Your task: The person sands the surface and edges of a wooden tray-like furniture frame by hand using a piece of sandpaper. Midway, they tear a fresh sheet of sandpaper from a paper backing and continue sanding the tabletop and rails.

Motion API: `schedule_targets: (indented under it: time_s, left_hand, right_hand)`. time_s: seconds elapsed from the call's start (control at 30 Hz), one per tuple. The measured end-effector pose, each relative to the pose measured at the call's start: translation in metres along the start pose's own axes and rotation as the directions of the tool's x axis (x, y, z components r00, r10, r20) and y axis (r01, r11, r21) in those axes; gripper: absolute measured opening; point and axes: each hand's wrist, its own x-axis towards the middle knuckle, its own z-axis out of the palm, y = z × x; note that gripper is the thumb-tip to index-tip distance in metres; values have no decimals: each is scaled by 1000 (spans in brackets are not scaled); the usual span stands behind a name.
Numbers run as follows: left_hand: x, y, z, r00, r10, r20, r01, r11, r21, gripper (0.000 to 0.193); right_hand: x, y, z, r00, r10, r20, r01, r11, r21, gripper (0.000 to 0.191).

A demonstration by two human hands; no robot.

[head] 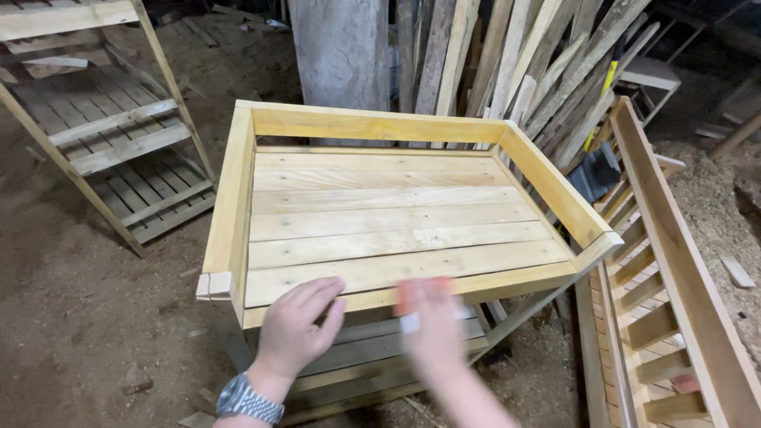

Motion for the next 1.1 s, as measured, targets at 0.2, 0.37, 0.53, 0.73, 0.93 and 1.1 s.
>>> schedule_targets:
  time_s: [0.2,0.37,0.53,0.73,0.93,1.1]
  left_hand:
    - [-54,-36,-22,901,31,-432,99,956,276,12]
    - [-65,-81,-35,849,-245,-468,251,967,-49,47]
    - [-59,-93,-26,835,-488,-255,386,849,-361,74]
    - [-50,-91,-42,919,-291,-264,245,950,-195,72]
    - [-42,-88,-44,932,-305,-196,257,937,-235,75]
    - [-41,-91,-34,920,-285,-270,215,941,-261,74]
  right_hand:
    - [3,-78,18,943,-332,-34,322,877,356,49]
    - [13,7,-10,979,-166,121,145,975,167,44]
    - [1,-65,10,985,60,163,-97,969,229,43]
    - [7,-144,39,907,-421,18,391,857,334,65]
    - [19,-11,-11,977,-205,65,202,978,44,50]
    - [16,-65,3,936,-15,351,76,984,-162,48]
